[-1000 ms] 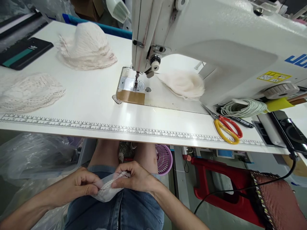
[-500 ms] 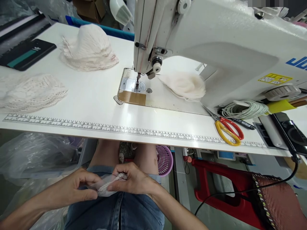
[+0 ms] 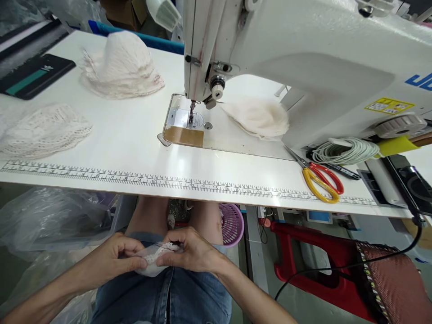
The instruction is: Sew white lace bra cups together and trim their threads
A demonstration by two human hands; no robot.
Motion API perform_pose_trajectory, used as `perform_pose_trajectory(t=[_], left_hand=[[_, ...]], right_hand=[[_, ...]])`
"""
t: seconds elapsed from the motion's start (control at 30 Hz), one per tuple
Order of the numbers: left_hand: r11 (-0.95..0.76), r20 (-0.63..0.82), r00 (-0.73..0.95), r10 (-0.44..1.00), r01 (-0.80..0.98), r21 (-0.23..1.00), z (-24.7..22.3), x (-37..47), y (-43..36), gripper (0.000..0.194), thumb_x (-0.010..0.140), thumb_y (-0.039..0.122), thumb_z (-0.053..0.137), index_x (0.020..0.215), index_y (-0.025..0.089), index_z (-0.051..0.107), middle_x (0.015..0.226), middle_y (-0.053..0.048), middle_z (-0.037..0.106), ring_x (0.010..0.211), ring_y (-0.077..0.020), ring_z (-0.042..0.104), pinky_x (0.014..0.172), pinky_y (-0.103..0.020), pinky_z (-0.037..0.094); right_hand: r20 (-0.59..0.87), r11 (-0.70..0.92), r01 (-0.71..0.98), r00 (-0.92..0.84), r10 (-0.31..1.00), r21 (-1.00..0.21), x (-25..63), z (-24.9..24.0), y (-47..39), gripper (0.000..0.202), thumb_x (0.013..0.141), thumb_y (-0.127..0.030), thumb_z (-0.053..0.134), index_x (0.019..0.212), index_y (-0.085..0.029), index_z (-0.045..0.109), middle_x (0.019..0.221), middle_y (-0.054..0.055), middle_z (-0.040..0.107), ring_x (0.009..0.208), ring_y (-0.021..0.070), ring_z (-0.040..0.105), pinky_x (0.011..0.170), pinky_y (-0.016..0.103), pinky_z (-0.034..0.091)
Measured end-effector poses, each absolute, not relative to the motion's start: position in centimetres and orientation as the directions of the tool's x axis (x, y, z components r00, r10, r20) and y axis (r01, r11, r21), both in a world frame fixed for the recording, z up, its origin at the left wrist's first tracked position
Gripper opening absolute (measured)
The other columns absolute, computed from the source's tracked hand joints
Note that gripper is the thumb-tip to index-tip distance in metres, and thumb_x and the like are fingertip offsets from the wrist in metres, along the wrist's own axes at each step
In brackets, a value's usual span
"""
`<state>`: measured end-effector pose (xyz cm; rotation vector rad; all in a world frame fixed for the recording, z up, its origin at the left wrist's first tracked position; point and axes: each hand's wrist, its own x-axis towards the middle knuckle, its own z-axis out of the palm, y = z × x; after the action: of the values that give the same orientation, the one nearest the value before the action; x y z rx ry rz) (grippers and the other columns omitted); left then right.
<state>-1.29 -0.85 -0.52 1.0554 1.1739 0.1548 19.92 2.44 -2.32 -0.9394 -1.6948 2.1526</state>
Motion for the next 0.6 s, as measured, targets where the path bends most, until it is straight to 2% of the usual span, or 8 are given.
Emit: perform_pose_trajectory(t=[0.17, 0.4, 0.6], left_hand=[[0.553, -0.674, 0.428, 0.603, 0.384, 0.739, -0.6, -1.5, -1.1, 0.019, 0.072, 0.029, 0.061, 0.063, 0.014, 0.069, 0.049, 0.007, 0.037, 0.05, -0.0085, 0.026, 0.049, -0.021, 0.02], [0.544, -0.661, 0.489, 0.57, 0.379, 0.749, 0.2, -1.1, -0.8, 0.017, 0.071, 0.029, 0.065, 0.074, 0.013, 0.07, 0.061, 0.004, 0.053, 0.061, -0.012, 0.044, 0.055, -0.019, 0.029], [0.506, -0.659, 0.403, 0.635, 0.427, 0.749, -0.3, -0.1, -1.0, 0.026, 0.072, 0.032, 0.062, 0.054, 0.014, 0.056, 0.051, 0.006, 0.037, 0.052, -0.0089, 0.032, 0.048, -0.02, 0.021]], right_hand=[[-0.362, -0.385, 0.16, -0.76, 0.54, -0.909, 19.7, -2.6, 2.3, 0.038, 0.068, -0.047, 0.072, 0.066, -0.013, 0.055, 0.061, -0.004, 0.045, 0.056, 0.0074, 0.037, 0.051, 0.019, 0.028], [-0.35, -0.365, 0.16, -0.762, 0.545, -0.917, 19.5, -2.7, 1.8, 0.035, 0.071, -0.043, 0.07, 0.067, -0.013, 0.054, 0.061, -0.004, 0.046, 0.058, 0.0078, 0.039, 0.052, 0.019, 0.029], [-0.325, -0.283, 0.191, -0.757, 0.567, -0.94, 19.9, -2.6, 1.8, 0.028, 0.072, -0.038, 0.07, 0.074, -0.013, 0.057, 0.06, -0.005, 0.043, 0.055, 0.0063, 0.035, 0.048, 0.017, 0.025]])
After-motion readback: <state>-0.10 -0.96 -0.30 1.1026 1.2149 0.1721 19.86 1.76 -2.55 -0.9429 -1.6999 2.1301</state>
